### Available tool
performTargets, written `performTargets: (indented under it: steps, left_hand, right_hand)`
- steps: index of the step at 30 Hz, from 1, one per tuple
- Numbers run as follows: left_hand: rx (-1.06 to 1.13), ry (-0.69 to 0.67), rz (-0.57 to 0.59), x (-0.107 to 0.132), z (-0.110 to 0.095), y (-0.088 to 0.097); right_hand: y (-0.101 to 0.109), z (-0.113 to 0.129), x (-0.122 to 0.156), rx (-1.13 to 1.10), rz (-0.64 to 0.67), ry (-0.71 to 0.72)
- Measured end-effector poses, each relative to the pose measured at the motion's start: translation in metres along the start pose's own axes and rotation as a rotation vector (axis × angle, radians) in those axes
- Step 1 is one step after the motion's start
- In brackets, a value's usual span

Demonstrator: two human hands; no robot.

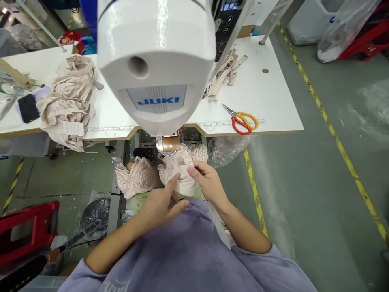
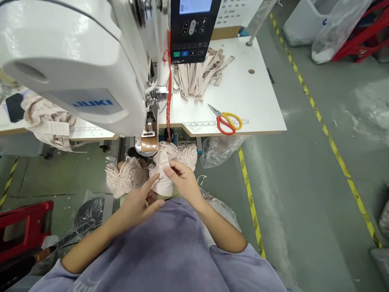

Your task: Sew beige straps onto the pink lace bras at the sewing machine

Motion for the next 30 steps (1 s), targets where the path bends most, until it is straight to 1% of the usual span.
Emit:
performTargets:
  steps: [1,2,3,4,5,6,7,8,9,10,11,12,13,14,15,16,18,19,20,21,22,23,25,27,30]
  left_hand:
    - [0.018,0.017,-0.026,0.002,0.001,0.009]
    - [0.016,0.018,-0.092,0.004,0.0,0.022]
    - [-0.001,-0.007,-0.182,0.007,-0.004,0.036]
    - [-0.029,-0.057,-0.277,0.01,-0.012,0.048]
    - [-0.065,-0.135,-0.356,0.013,-0.022,0.058]
    - [-0.113,-0.229,-0.395,0.014,-0.034,0.063]
    - [-0.171,-0.315,-0.392,0.013,-0.044,0.064]
    - [-0.232,-0.37,-0.349,0.01,-0.052,0.06]
    - [-0.289,-0.378,-0.282,0.003,-0.054,0.054]
    - [-0.329,-0.332,-0.212,-0.004,-0.049,0.048]
    - [-0.341,-0.24,-0.16,-0.013,-0.039,0.044]
    - [-0.307,-0.123,-0.123,-0.02,-0.024,0.042]
    - [-0.214,-0.003,-0.087,-0.026,-0.006,0.039]
    - [-0.052,0.1,-0.036,-0.03,0.012,0.034]
    - [0.172,0.175,0.026,-0.033,0.028,0.026]
    - [0.435,0.219,0.097,-0.034,0.039,0.016]
    - [0.95,0.249,0.221,-0.034,0.047,-0.004]
    - [1.138,0.259,0.242,-0.033,0.049,-0.011]
    - [1.263,0.267,0.236,-0.032,0.05,-0.015]
    - [1.324,0.268,0.208,-0.031,0.052,-0.017]
    - [1.332,0.253,0.161,-0.029,0.053,-0.016]
    - [1.294,0.223,0.098,-0.028,0.054,-0.013]
    - [1.14,0.144,-0.017,-0.025,0.052,-0.002]
    - [0.96,0.091,-0.089,-0.022,0.046,0.009]
    - [0.731,0.097,-0.161,-0.017,0.039,0.022]
  right_hand:
    - [-0.001,-0.001,0.001,-0.004,0.026,-0.01]
    - [-0.002,-0.001,0.001,-0.008,0.048,-0.017]
    - [-0.003,0.001,0.002,-0.008,0.072,-0.021]
    - [-0.005,0.003,0.003,-0.002,0.098,-0.022]
    - [-0.008,0.006,0.003,0.014,0.13,-0.021]
    - [-0.011,0.01,0.004,0.041,0.17,-0.015]
    - [-0.016,0.014,0.005,0.085,0.226,-0.005]
    - [-0.022,0.018,0.006,0.149,0.292,0.01]
    - [-0.028,0.022,0.007,0.238,0.362,0.032]
    - [-0.033,0.024,0.008,0.354,0.416,0.066]
    - [-0.037,0.026,0.009,0.497,0.444,0.115]
    - [-0.039,0.027,0.009,0.656,0.437,0.175]
    - [-0.04,0.028,0.007,0.814,0.398,0.242]
    - [-0.041,0.028,0.006,0.953,0.337,0.31]
    - [-0.041,0.027,0.005,1.06,0.273,0.372]
    - [-0.041,0.026,0.004,1.129,0.213,0.424]
    - [-0.04,0.021,0.002,1.162,0.144,0.503]
    - [-0.039,0.02,0.002,1.139,0.13,0.534]
    - [-0.038,0.019,0.002,1.099,0.118,0.556]
    - [-0.036,0.019,0.003,1.047,0.097,0.567]
    - [-0.032,0.02,0.004,0.991,0.06,0.565]
    - [-0.028,0.021,0.005,0.937,0.012,0.548]
    - [-0.022,0.02,0.007,0.863,-0.058,0.486]
    - [-0.023,0.016,0.006,0.846,-0.054,0.422]
    - [-0.028,0.013,0.005,0.888,-0.033,0.406]
Point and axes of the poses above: each hand's wrist, its own x-axis away from the middle knuckle, its own y-axis out of the back of the hand, z = x × y, the point moved 8 cm from there along -x, towards the middle knuckle, and after that the axes turned 7 degrees about z, right-handed, at the moved point
